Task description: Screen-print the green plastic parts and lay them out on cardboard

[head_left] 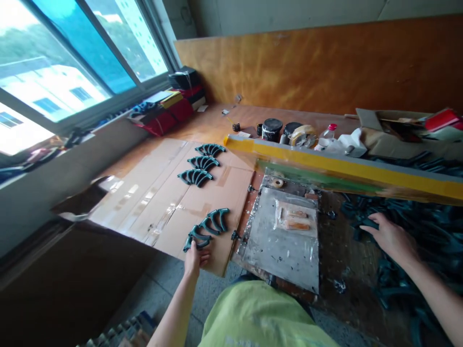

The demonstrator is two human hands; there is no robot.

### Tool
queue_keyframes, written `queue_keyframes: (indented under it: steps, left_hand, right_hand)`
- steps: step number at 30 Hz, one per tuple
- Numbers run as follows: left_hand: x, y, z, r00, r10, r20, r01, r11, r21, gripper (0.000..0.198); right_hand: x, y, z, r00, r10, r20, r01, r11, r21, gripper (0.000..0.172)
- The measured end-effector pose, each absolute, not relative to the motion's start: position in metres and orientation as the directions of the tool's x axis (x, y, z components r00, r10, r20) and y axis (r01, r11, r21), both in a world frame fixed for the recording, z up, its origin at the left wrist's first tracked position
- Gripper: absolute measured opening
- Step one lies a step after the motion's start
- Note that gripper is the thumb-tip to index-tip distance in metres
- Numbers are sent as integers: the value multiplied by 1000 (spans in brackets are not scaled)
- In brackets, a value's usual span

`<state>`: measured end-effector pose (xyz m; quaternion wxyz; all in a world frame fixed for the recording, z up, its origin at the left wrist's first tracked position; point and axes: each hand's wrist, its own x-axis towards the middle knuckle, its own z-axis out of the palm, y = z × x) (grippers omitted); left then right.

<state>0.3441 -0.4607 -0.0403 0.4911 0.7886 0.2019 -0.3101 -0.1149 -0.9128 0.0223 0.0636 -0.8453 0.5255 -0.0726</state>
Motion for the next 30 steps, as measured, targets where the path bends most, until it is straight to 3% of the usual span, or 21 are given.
queue_keyframes:
  steps: [4, 8, 13, 16, 20, 30]
  left_hand:
    - [347, -454, -37, 771, 17, -637, 537, -557, 634, 47]
    - [334, -454, -32, 844, 68, -532, 439, -657, 612, 47]
    - [311, -469, -28, 944, 151, -292, 298, -770, 564, 41]
    - [304, -481, -29, 965, 142, -218, 240, -809, 536, 38]
    - [311, -488, -33, 957, 180, -227, 272, -829, 489, 41]
    - [330, -484, -26, 933, 261, -248, 346, -843, 412, 45]
  right_hand:
    - [-70, -881, 22, 455, -872, 180, -746, -484, -458, 64]
    - [-25, -845, 21, 519, -824, 227, -610, -544, -577, 55]
    - [18, -816, 14, 687, -651, 323, -447, -729, -518, 32]
    - [35, -809, 10, 783, -517, 347, -347, -825, -446, 21]
    - [49, -804, 10, 840, -407, 359, -267, -886, -379, 20]
    - [60, -801, 6, 851, -350, 392, -248, -925, -287, 24]
